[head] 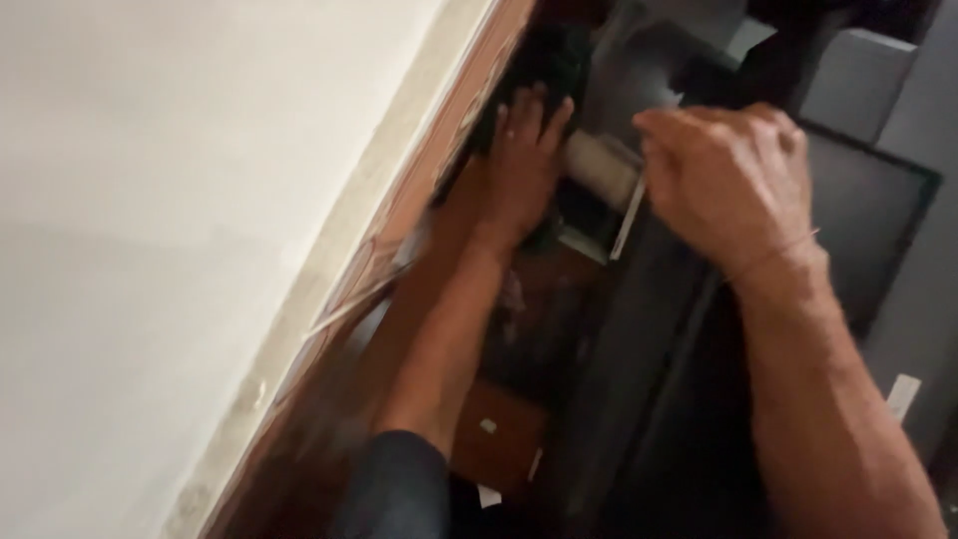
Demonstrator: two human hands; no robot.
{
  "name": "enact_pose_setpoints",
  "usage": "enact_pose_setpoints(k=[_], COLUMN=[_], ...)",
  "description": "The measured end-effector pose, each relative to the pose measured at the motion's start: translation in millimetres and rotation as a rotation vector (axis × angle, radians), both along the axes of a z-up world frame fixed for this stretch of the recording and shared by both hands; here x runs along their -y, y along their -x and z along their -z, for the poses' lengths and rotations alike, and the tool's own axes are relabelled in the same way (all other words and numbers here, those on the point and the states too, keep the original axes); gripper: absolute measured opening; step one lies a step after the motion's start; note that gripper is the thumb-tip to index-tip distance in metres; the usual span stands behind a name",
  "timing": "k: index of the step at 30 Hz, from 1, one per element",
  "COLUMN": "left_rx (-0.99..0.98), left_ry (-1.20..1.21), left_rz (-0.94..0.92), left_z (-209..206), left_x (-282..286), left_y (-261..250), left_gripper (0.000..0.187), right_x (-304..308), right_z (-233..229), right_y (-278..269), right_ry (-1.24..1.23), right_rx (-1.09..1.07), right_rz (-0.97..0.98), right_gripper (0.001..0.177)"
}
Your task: Cleaning an ink-tank printer and its surroundings with a cloth.
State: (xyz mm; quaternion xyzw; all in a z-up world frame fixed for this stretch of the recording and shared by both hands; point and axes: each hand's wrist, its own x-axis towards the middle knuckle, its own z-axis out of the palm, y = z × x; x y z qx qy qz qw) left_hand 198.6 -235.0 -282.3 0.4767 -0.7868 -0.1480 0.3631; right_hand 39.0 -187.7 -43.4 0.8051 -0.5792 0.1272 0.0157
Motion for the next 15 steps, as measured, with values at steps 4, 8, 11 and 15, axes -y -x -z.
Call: enact_pose_setpoints(k=[4, 8, 11, 15], left_rx=[0.018, 0.105, 0.083, -0.085], left_ry=[-0.081, -0.146, -0.129, -0.196], left_rz=[-0.087, -0.254, -0.219, -0.02], left_z=[0, -17, -6, -33], left_x=[-107, -184, -172, -115], left_y=[-58, -78, -52, 3], left_gripper=[0.058, 0.068, 0.066, 0.06], right_x=[0, -1, -2, -2], right_z=[-8, 6, 6, -1], right_y=[-10, 2, 0, -7], right_ry=[0.018, 0.05, 0.057, 0.133], right_rx=[-0.002, -0.029, 0.016, 0.049], right_rz=[-0.006, -0.007, 0.018, 0.013], right_gripper=[0.017, 0.017, 0.018, 0.019])
